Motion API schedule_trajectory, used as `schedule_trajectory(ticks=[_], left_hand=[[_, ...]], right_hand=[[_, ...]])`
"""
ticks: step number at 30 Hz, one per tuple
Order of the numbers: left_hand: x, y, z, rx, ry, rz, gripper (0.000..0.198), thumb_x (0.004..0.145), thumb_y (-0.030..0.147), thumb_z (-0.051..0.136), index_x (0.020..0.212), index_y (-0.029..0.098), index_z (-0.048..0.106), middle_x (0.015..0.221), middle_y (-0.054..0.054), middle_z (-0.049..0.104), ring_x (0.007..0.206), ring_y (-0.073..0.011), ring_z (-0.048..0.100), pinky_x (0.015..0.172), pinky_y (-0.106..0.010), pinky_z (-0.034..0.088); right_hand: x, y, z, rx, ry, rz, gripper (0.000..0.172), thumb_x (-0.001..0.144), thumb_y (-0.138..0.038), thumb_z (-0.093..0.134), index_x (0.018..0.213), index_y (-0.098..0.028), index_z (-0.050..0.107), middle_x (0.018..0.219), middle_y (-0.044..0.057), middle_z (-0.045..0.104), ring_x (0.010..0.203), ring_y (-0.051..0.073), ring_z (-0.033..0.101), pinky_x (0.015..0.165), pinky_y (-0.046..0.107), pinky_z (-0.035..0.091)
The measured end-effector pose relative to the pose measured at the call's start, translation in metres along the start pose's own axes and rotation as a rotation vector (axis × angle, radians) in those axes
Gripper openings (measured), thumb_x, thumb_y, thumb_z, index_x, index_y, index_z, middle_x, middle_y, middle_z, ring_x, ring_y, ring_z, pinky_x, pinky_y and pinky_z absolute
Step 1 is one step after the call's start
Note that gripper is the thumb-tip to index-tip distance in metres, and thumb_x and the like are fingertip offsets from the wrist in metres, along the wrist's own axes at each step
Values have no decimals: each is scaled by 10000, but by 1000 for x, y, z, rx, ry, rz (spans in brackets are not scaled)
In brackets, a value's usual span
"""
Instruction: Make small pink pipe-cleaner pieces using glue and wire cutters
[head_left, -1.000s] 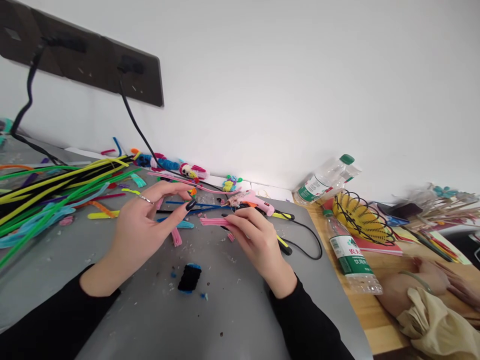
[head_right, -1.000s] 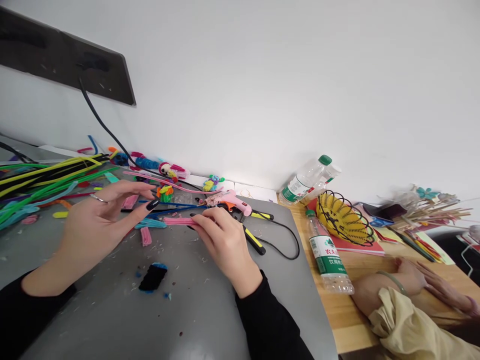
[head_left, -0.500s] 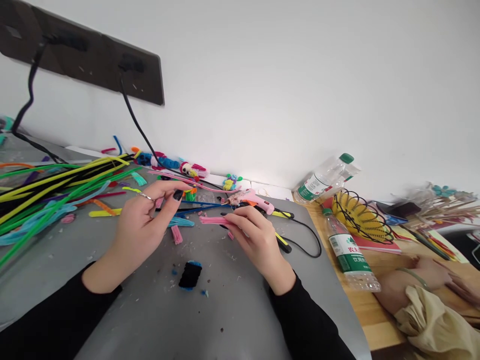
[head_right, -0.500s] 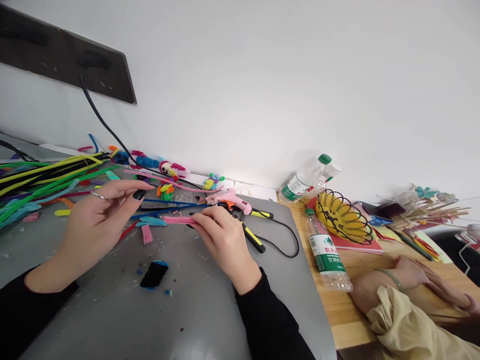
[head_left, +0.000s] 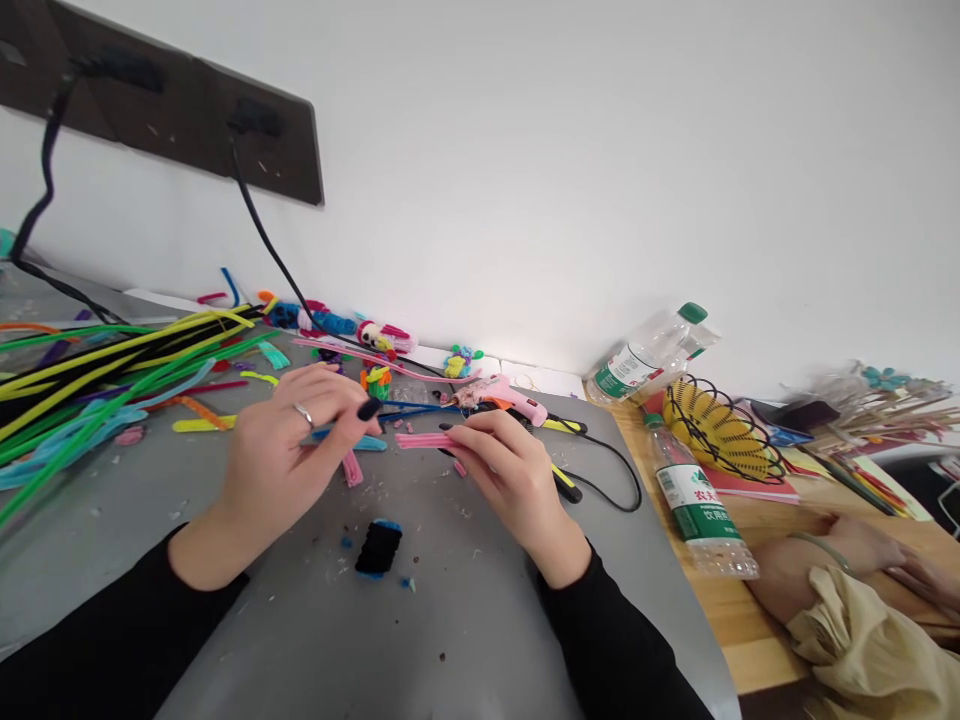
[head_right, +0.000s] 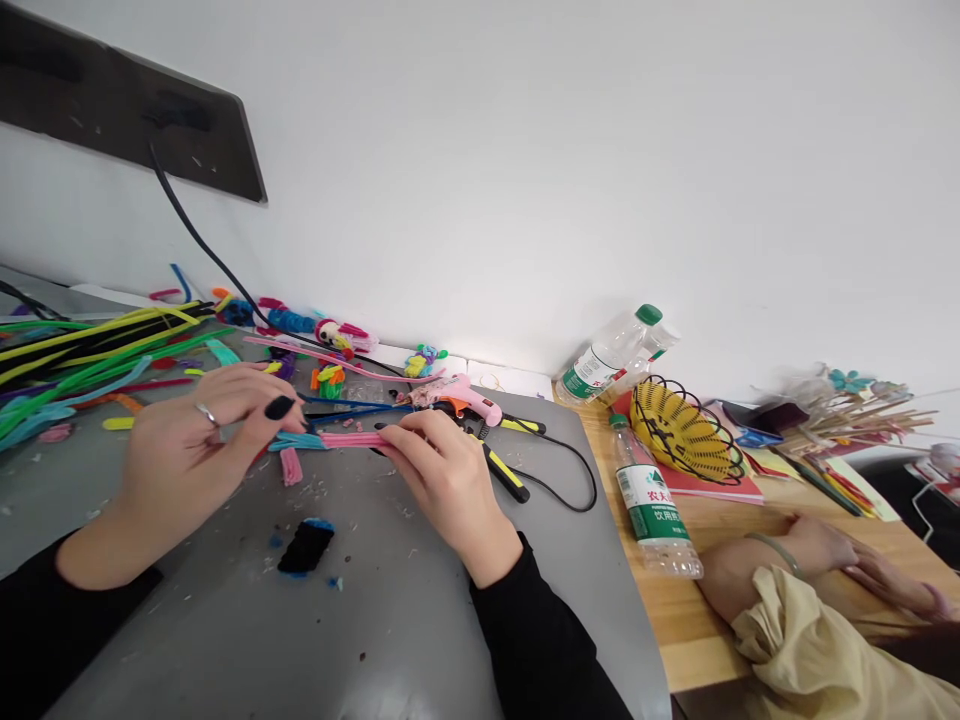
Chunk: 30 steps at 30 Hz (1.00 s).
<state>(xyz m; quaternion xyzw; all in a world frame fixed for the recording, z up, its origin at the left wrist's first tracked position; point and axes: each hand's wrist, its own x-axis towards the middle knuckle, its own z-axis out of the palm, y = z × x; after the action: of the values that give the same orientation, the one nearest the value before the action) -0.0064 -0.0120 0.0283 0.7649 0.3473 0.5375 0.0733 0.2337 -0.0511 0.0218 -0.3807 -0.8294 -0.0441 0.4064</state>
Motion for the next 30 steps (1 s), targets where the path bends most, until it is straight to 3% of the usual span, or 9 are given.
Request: schedule_trajectory(ticks=[3, 7, 15, 30], left_hand=[[0, 2, 3, -4, -50, 140, 87, 943, 206, 682, 947, 289, 707, 889, 6, 786, 911, -232, 723, 874, -417, 573], [-1, 4, 8, 26, -106, 269, 201, 924, 209, 751, 1096, 292, 690, 958, 1, 796, 954, -235, 716, 892, -406, 553], [0, 4, 12, 38, -121, 361, 135, 959, 124, 694, 1017, 245, 702, 898, -7, 775, 876, -209, 695, 853, -381, 553], [0, 5, 12, 10, -144, 385, 177, 928, 47, 699, 974, 217, 692, 895, -29, 749, 889, -220, 676, 806, -375, 548]], right_hand=[[1, -1, -1, -3, 0, -4, 191, 1063, -176, 542, 1090, -163, 730, 946, 107, 710, 829, 174, 670, 689, 283, 554], [1, -2, -2, -7, 0, 6, 202, 1076, -195, 528, 1108, -190, 728, 941, 93, 709, 820, 164, 665, 684, 280, 548], [2, -3, -1, -9, 2, -34, 190, 1075, -198, 533, 1104, -166, 718, 940, 97, 714, 813, 161, 668, 689, 275, 564], [0, -2, 3, 61, -28, 5, 185, 1071, -211, 547, 1072, -165, 726, 950, 101, 715, 825, 161, 666, 710, 285, 574]])
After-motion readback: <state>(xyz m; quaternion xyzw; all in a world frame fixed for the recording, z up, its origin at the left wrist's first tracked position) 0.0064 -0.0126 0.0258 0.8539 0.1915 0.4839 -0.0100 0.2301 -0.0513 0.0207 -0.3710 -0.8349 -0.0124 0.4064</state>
